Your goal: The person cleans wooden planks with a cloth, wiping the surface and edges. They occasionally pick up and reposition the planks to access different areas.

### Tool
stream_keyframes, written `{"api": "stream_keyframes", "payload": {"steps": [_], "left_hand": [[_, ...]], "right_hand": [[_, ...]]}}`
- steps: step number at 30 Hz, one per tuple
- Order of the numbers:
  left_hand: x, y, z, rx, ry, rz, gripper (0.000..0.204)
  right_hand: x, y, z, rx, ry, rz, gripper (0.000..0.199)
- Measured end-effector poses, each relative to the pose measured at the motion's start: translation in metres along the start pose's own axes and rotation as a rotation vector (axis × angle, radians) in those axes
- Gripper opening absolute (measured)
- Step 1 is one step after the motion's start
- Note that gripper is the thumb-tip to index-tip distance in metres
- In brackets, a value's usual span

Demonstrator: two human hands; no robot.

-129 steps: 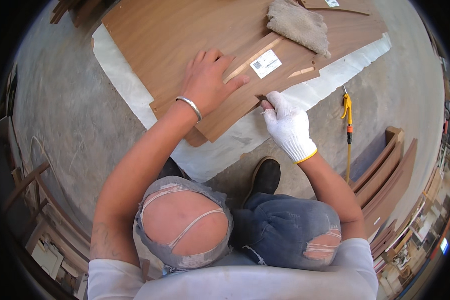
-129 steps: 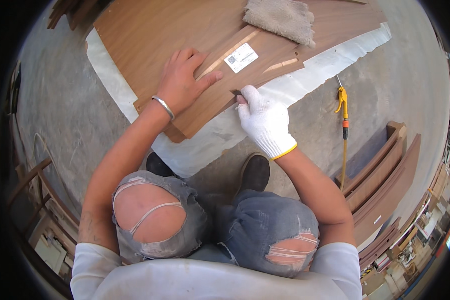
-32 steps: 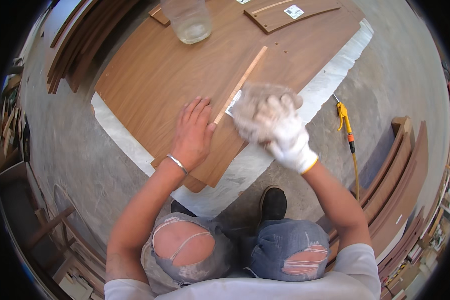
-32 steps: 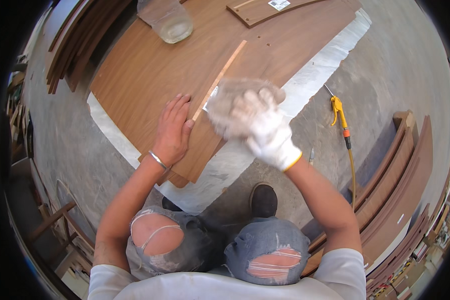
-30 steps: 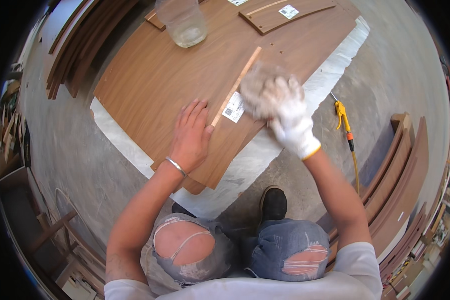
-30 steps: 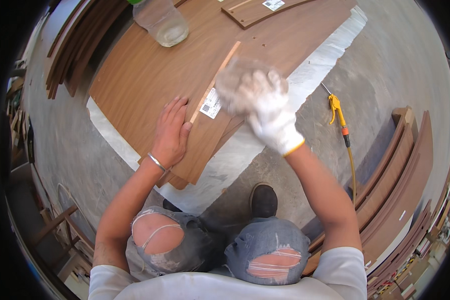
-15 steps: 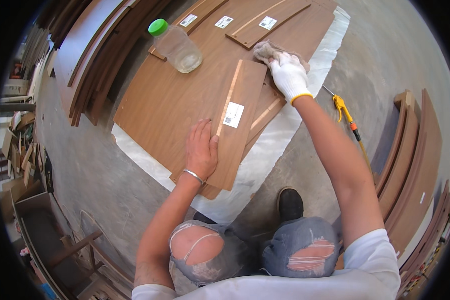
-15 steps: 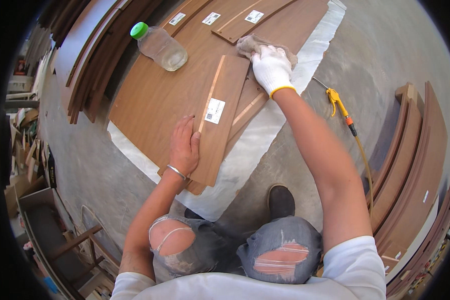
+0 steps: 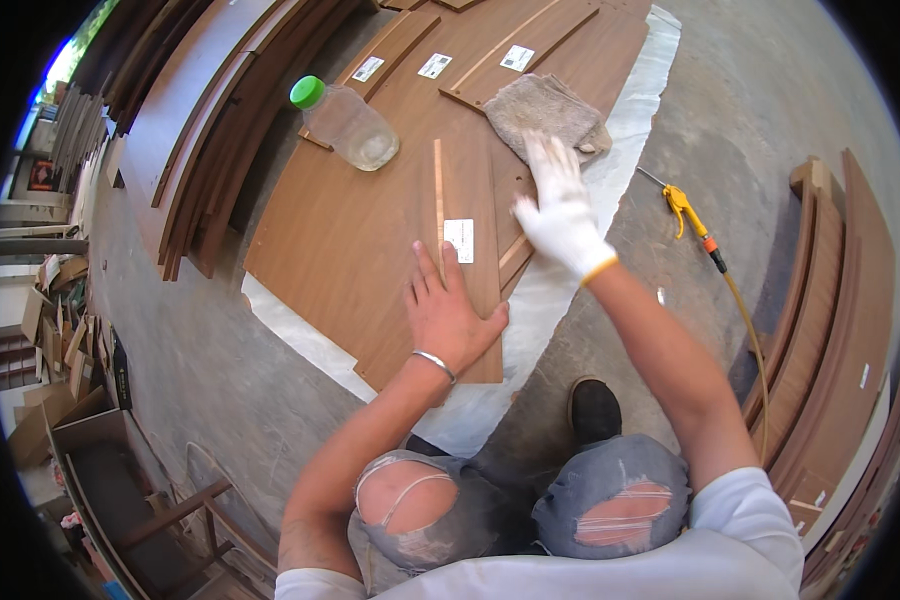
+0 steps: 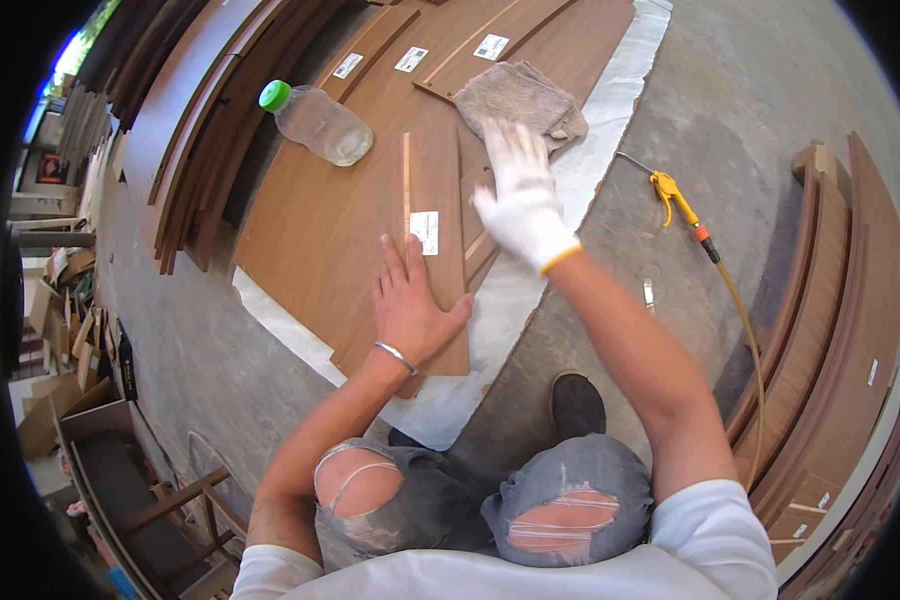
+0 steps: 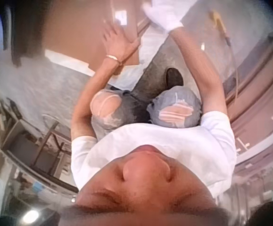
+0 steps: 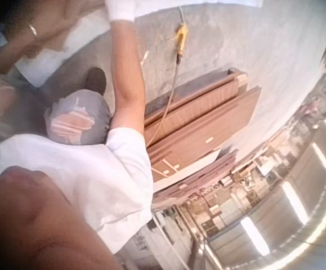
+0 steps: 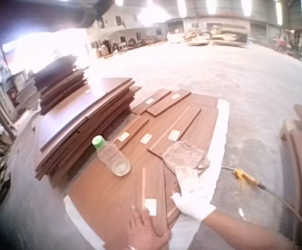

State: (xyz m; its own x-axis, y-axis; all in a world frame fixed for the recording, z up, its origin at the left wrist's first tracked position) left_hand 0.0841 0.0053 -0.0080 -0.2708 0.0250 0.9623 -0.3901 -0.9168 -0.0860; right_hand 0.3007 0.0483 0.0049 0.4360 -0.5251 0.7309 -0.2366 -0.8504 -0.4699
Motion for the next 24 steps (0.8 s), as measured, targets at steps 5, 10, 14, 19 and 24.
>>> {"api": "stream_keyframes", "payload": {"steps": [5, 10, 14, 19, 24], "left_hand": [[0.013, -0.009, -0.005, 0.088, 0.108, -0.098, 0.111], [0.017, 0.0, -0.024, 0.044, 0.064, -0.088, 0.109], [0.031, 0.028, -0.034, -0.002, 0.029, -0.2, 0.111], [0.037, 0.038, -0.04, -0.023, -0.039, -0.185, 0.118], [0.032, 0.014, -0.042, -0.01, 0.036, -0.122, 0.12]], "right_hand": [[0.02, 0.125, -0.059, -0.208, -0.39, -0.083, 0.079], [-0.002, 0.156, -0.065, -0.63, -0.684, -0.42, 0.065], [-0.015, 0.159, -0.057, -0.876, -0.864, -0.429, 0.053], [-0.026, 0.174, -0.063, -0.943, -0.958, -0.461, 0.045], [-0.027, 0.168, -0.07, -0.95, -1.158, -0.565, 0.039]]}}
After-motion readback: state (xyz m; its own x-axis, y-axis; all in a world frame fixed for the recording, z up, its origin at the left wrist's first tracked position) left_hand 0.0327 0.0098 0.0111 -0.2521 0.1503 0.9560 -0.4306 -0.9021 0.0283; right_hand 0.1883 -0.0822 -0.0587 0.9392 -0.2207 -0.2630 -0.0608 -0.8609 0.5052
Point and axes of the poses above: each hand's wrist, its own y-axis away from the middle knuckle, its own x-axis out of the back of the hand, z = x × y, the point moved 5 cm from there along -y, towards the middle knuckle, and after that the axes turned 8 degrees about z, right-handed, at the moved point
